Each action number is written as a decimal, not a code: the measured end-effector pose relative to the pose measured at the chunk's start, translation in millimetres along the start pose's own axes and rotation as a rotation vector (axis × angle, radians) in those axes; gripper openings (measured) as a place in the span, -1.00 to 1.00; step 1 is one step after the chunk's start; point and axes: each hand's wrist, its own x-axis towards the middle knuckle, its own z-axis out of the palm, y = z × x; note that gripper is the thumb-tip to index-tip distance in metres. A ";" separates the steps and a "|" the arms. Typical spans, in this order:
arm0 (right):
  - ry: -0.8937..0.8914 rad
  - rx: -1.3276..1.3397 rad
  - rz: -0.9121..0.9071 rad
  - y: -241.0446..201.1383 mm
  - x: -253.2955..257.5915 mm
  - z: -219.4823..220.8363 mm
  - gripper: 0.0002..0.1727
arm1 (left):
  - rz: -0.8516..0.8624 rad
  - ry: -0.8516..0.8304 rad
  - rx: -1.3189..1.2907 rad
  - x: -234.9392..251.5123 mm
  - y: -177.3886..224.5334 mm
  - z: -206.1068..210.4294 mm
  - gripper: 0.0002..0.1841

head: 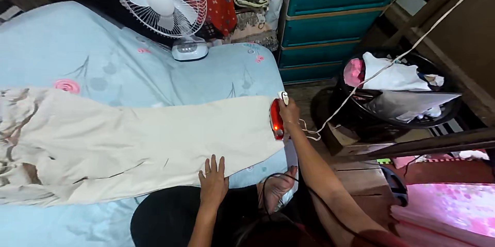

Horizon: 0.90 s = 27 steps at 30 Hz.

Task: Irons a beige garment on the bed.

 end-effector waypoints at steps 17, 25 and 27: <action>0.029 0.045 0.037 30.8 -16.5 -13.9 -0.45 | 0.008 0.000 -0.015 -2.3 -0.4 -0.2 -0.24; -0.345 -0.047 -0.410 44.4 -14.7 -27.7 -0.53 | -0.038 -0.100 -0.026 -4.3 -19.5 -22.5 -0.15; -0.446 -0.109 -0.559 44.5 -24.7 -23.8 -0.55 | -0.093 -0.111 -0.007 -4.9 -30.6 -31.9 -0.08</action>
